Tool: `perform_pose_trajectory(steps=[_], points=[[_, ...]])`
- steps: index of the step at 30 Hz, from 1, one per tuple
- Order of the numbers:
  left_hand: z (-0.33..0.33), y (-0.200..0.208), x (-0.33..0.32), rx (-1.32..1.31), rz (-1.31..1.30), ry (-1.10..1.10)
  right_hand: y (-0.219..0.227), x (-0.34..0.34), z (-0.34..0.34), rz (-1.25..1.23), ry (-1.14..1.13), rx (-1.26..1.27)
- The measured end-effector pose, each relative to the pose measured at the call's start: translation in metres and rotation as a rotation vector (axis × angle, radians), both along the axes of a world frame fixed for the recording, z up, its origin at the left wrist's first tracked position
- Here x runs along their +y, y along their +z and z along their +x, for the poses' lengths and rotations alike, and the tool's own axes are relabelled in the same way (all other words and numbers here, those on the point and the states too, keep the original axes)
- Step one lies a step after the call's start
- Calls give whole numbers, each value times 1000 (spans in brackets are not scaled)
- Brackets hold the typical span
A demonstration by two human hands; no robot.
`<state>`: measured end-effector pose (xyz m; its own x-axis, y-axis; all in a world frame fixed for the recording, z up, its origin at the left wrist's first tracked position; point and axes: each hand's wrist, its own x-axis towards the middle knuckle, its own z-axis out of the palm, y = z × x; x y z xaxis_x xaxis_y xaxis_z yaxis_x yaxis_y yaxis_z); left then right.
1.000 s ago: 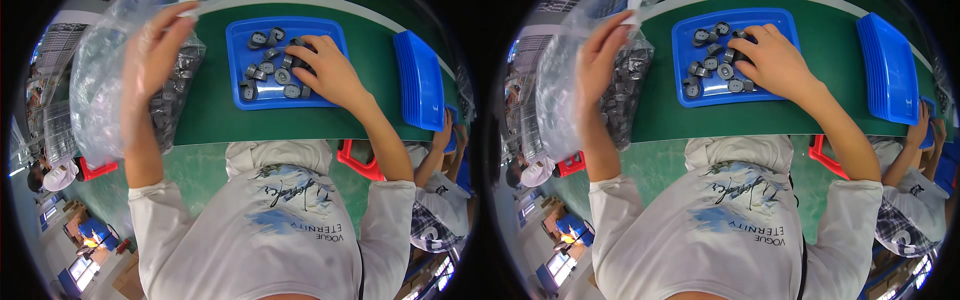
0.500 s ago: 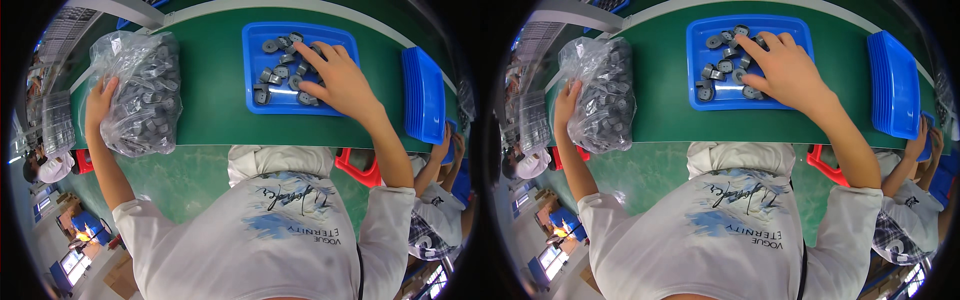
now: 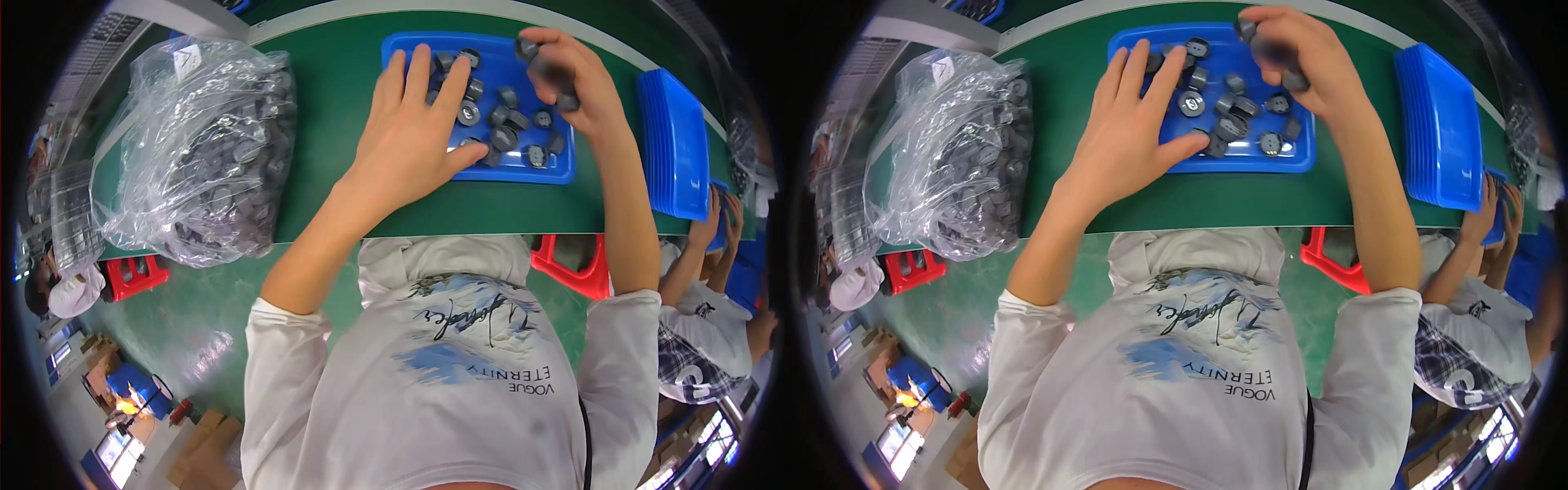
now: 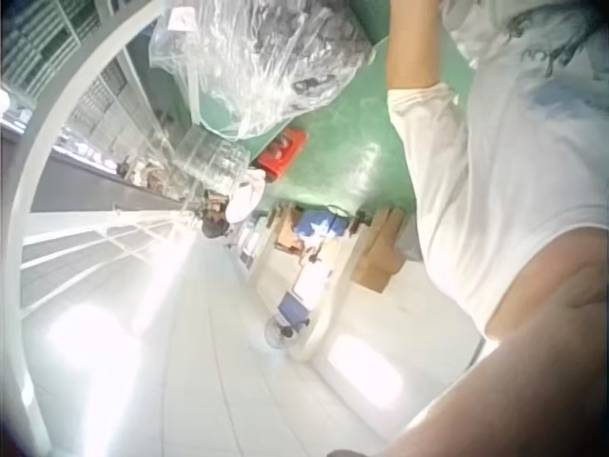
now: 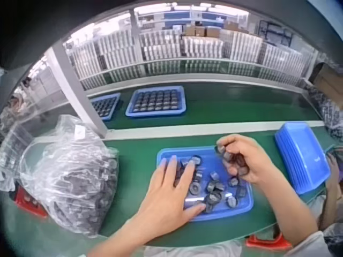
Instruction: Sorting and placing small metal components into a grid tray at an assembly station.
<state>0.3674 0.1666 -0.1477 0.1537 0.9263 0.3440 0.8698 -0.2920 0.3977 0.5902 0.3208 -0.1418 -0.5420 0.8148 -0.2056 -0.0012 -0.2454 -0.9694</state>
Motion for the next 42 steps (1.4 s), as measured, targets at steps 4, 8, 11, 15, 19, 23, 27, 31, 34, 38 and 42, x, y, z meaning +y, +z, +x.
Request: perform_pose_trajectory(steps=[4, 8, 11, 15, 19, 23, 27, 31, 34, 38, 42], points=[[14, -9, 25, 102, 10, -66, 8, 24, 48, -339, 57, 782], [20, -11, 35, 179, -22, -162, 65, 7, 105, -273, -37, 930], [18, -10, 42, 126, -19, -225, 93, 1, 165, 32, -183, 694], [14, -6, 35, 217, -18, -188, 96, -13, 187, 573, -754, -514], [10, -9, 28, 228, -68, -165, 60, -15, 196, 813, -432, -1093], [4, -8, 17, 221, -78, -109, 41, -11, 181, 920, -363, -1162], [-5, 5, 19, 64, -145, -170, 53, -9, 185, 1217, -455, -1312], [-31, 3, 13, 136, -115, -155, 44, -59, 57, 1321, -160, -886], [-26, -6, 24, 163, -25, -179, 14, -75, -8, 1265, 182, -733], [-45, -6, 42, -26, 3, -209, 0, -59, -13, 1200, 376, -680], [-71, -67, 75, -421, 620, -464, 17, -45, -10, 1122, 518, -728]])
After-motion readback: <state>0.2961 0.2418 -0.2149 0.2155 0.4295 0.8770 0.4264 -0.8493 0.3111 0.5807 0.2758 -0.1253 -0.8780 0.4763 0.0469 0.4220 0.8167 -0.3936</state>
